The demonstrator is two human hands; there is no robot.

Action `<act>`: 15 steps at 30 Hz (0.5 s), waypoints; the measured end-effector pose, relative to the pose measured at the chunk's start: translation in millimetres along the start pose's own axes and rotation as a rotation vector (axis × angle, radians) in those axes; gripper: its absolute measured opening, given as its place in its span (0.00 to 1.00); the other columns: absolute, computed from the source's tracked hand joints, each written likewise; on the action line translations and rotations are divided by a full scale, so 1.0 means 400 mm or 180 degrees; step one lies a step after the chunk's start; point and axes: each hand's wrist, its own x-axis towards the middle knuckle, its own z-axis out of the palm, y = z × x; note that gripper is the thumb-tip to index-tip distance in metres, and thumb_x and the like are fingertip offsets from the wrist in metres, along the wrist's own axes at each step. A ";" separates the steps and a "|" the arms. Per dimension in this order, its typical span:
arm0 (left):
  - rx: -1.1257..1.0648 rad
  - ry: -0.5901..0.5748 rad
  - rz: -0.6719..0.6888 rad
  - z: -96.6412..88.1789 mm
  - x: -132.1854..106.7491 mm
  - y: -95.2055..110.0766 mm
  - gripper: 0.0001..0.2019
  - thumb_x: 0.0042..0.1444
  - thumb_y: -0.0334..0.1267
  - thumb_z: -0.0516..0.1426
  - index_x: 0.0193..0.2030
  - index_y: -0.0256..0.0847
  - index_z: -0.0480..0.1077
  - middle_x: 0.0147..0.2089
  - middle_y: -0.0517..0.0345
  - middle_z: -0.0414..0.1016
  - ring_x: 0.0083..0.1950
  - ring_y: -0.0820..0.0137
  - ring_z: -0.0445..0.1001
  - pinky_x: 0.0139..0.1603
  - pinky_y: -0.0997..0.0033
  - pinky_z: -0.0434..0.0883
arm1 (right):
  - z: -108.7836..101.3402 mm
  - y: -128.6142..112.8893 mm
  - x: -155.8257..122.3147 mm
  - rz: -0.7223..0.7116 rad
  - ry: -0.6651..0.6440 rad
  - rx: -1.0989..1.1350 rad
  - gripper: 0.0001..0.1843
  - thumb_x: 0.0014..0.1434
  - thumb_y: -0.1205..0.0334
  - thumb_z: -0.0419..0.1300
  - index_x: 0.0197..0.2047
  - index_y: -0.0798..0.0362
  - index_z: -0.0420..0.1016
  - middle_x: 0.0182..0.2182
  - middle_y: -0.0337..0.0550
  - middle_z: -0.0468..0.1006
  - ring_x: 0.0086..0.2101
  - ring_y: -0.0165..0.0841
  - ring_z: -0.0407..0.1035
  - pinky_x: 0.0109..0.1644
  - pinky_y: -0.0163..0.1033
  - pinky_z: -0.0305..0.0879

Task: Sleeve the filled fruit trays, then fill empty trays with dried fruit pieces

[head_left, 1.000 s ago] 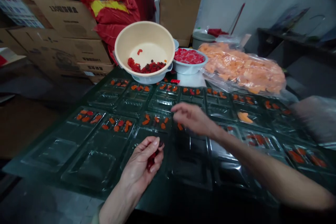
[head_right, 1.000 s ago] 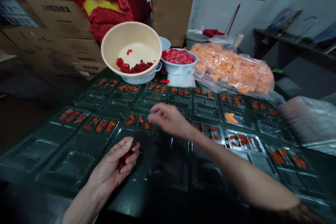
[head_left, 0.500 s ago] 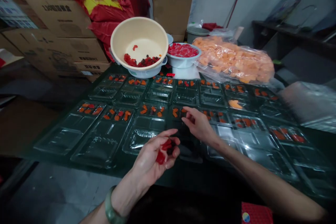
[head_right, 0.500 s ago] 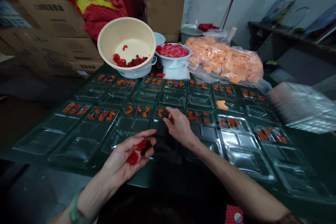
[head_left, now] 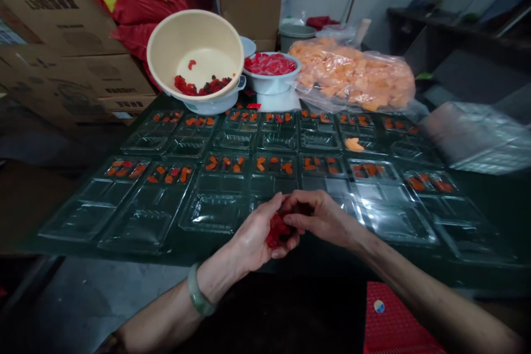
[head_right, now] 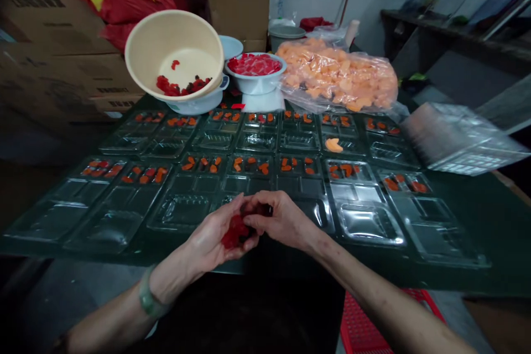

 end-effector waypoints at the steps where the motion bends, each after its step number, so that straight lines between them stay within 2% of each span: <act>1: -0.0013 0.0019 0.0009 0.004 0.006 0.000 0.18 0.59 0.50 0.48 0.39 0.37 0.66 0.26 0.56 0.66 0.20 0.74 0.66 0.12 0.82 0.49 | -0.004 0.004 -0.004 0.0046 0.0138 0.0105 0.05 0.54 0.62 0.58 0.29 0.55 0.70 0.22 0.35 0.70 0.23 0.26 0.64 0.27 0.31 0.61; 5: -0.0195 0.0305 0.0121 0.009 0.018 0.003 0.13 0.57 0.40 0.51 0.42 0.34 0.69 0.33 0.50 0.69 0.26 0.71 0.70 0.17 0.78 0.57 | -0.063 0.033 -0.009 0.0006 0.1142 -0.0232 0.09 0.54 0.57 0.57 0.31 0.54 0.71 0.23 0.38 0.71 0.25 0.28 0.64 0.29 0.33 0.60; 9: -0.0334 0.0413 0.0254 -0.003 0.015 0.003 0.12 0.50 0.28 0.52 0.41 0.31 0.71 0.37 0.46 0.70 0.31 0.66 0.72 0.22 0.74 0.63 | -0.180 0.103 0.013 -0.0063 0.1994 -0.0903 0.07 0.50 0.59 0.60 0.31 0.54 0.71 0.24 0.39 0.71 0.25 0.30 0.65 0.30 0.35 0.60; 12: -0.0327 0.0417 0.0378 -0.007 0.016 0.006 0.11 0.51 0.26 0.53 0.40 0.29 0.72 0.37 0.45 0.71 0.32 0.65 0.73 0.22 0.74 0.63 | -0.254 0.158 0.042 0.0136 0.2088 -0.1514 0.04 0.49 0.63 0.59 0.31 0.53 0.72 0.21 0.37 0.69 0.24 0.30 0.64 0.29 0.35 0.59; 15: -0.0572 0.0549 0.0333 -0.002 0.025 0.014 0.08 0.54 0.27 0.52 0.37 0.28 0.72 0.36 0.44 0.72 0.33 0.64 0.75 0.25 0.72 0.67 | -0.271 0.173 0.060 0.0359 0.1990 -0.2128 0.07 0.49 0.65 0.59 0.35 0.52 0.74 0.24 0.38 0.71 0.25 0.31 0.65 0.31 0.37 0.61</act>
